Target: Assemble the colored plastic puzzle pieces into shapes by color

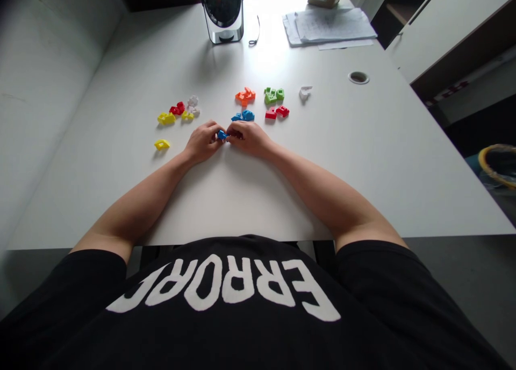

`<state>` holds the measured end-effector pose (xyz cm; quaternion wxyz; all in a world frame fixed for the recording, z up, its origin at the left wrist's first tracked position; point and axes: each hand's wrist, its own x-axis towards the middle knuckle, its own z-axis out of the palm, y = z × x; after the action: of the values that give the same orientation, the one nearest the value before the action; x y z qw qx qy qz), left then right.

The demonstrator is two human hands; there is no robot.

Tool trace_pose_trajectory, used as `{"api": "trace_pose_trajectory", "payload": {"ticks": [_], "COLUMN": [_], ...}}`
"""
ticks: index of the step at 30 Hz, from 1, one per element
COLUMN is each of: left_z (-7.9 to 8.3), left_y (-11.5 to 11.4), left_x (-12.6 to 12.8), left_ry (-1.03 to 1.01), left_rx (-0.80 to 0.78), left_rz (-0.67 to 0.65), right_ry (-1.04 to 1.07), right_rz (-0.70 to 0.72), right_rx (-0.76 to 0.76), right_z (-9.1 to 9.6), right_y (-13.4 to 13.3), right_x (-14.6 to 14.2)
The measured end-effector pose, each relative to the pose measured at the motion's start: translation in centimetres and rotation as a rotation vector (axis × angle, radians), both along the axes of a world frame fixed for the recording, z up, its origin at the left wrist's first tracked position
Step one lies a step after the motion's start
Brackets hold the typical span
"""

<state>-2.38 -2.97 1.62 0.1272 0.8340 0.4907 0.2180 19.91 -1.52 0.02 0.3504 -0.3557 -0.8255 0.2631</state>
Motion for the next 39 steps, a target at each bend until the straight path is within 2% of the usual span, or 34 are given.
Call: {"api": "trace_pose_trajectory", "payload": {"ticks": [39], "left_z": [0.36], "left_y": [-0.08], "left_x": [0.08], "left_ry": [0.015], "left_rx": [-0.019], "left_rz": [0.005], "right_ry": [-0.028], "right_rz": [-0.013], "right_rx": [-0.016], "right_z": [0.34], "right_y": [-0.11], "right_x": [-0.13]}}
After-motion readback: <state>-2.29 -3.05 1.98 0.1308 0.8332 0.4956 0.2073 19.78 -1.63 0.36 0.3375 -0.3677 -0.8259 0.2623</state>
